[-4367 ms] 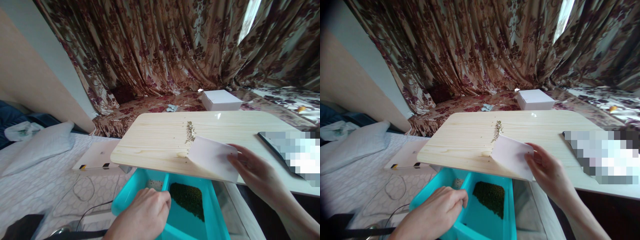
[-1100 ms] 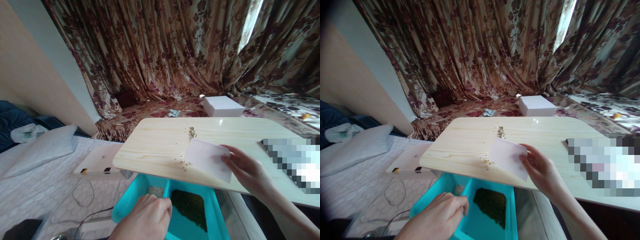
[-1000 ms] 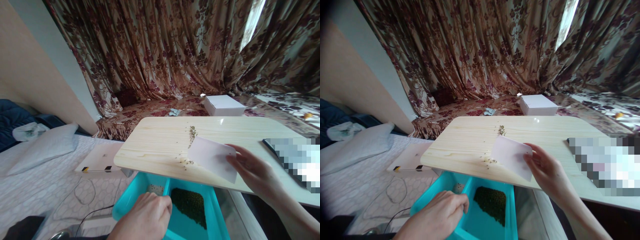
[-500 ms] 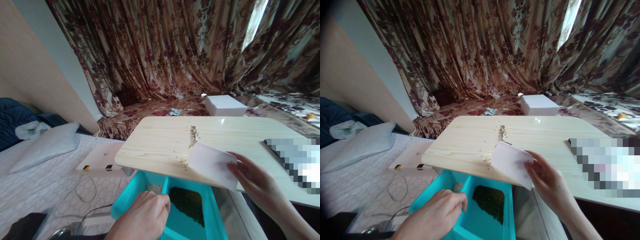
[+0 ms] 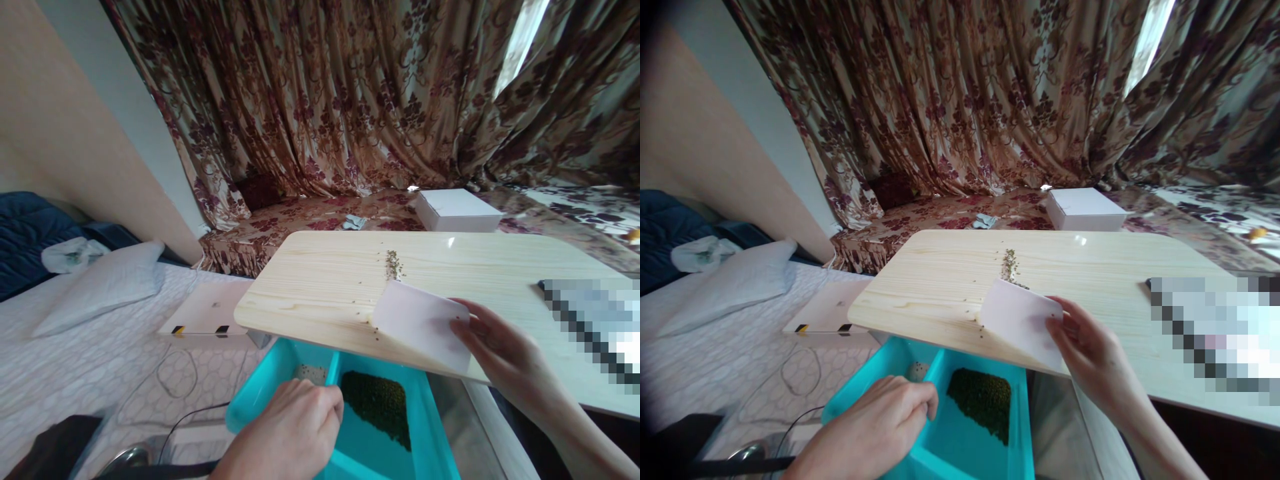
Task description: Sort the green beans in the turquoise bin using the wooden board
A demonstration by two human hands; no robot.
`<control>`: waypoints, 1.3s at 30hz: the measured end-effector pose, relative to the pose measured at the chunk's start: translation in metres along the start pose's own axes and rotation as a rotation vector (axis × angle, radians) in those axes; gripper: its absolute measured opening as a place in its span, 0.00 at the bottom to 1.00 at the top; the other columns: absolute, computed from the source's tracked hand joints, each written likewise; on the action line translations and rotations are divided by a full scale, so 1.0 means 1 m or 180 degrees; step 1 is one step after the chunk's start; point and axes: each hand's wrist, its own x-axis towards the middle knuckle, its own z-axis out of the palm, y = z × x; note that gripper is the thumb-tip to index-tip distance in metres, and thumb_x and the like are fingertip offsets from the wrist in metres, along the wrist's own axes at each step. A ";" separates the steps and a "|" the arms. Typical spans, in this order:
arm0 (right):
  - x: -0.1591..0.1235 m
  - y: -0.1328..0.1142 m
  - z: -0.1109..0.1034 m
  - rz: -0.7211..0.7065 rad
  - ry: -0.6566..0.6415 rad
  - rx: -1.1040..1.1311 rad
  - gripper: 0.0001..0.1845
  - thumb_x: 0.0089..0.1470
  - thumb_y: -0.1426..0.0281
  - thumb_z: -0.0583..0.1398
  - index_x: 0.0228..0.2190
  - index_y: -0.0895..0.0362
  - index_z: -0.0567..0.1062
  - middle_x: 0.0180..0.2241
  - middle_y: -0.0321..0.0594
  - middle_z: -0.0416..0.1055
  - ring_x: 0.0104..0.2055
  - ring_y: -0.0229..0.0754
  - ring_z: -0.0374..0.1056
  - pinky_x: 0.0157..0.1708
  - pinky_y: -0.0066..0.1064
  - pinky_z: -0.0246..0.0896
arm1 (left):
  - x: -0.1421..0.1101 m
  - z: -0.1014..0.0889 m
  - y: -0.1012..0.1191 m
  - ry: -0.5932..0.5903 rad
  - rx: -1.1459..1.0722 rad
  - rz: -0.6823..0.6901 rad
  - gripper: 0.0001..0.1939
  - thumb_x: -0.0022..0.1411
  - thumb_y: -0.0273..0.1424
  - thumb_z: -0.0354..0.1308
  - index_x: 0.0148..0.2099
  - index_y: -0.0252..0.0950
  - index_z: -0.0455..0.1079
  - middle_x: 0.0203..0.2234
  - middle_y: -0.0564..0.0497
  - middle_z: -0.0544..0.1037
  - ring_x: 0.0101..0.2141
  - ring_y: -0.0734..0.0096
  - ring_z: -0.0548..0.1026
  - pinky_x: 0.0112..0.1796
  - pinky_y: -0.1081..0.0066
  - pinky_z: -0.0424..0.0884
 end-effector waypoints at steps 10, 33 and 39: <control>-0.004 0.001 0.003 0.0000 -0.0132 0.0090 0.31 0.47 0.43 0.67 0.44 0.53 0.80 0.29 0.42 0.83 0.31 0.48 0.80 0.27 0.31 0.77 | 0.003 0.003 -0.004 0.0010 -0.0020 0.0003 0.19 0.69 0.31 0.40 0.41 0.40 0.74 0.37 0.45 0.80 0.45 0.53 0.76 0.48 0.58 0.67; 0.005 0.015 0.009 -0.0004 -0.0005 0.0170 0.34 0.47 0.40 0.66 0.44 0.53 0.79 0.31 0.44 0.83 0.34 0.49 0.81 0.31 0.33 0.78 | 0.002 0.003 -0.007 0.0003 -0.0032 -0.0020 0.19 0.69 0.32 0.40 0.40 0.41 0.73 0.38 0.45 0.80 0.45 0.53 0.76 0.47 0.59 0.67; -0.002 0.006 0.012 0.0048 -0.0360 0.0180 0.33 0.46 0.40 0.67 0.42 0.54 0.81 0.28 0.42 0.82 0.30 0.47 0.79 0.26 0.30 0.75 | -0.001 0.001 -0.010 -0.0003 -0.0035 -0.0070 0.18 0.69 0.32 0.41 0.41 0.41 0.73 0.38 0.46 0.80 0.45 0.54 0.76 0.47 0.61 0.66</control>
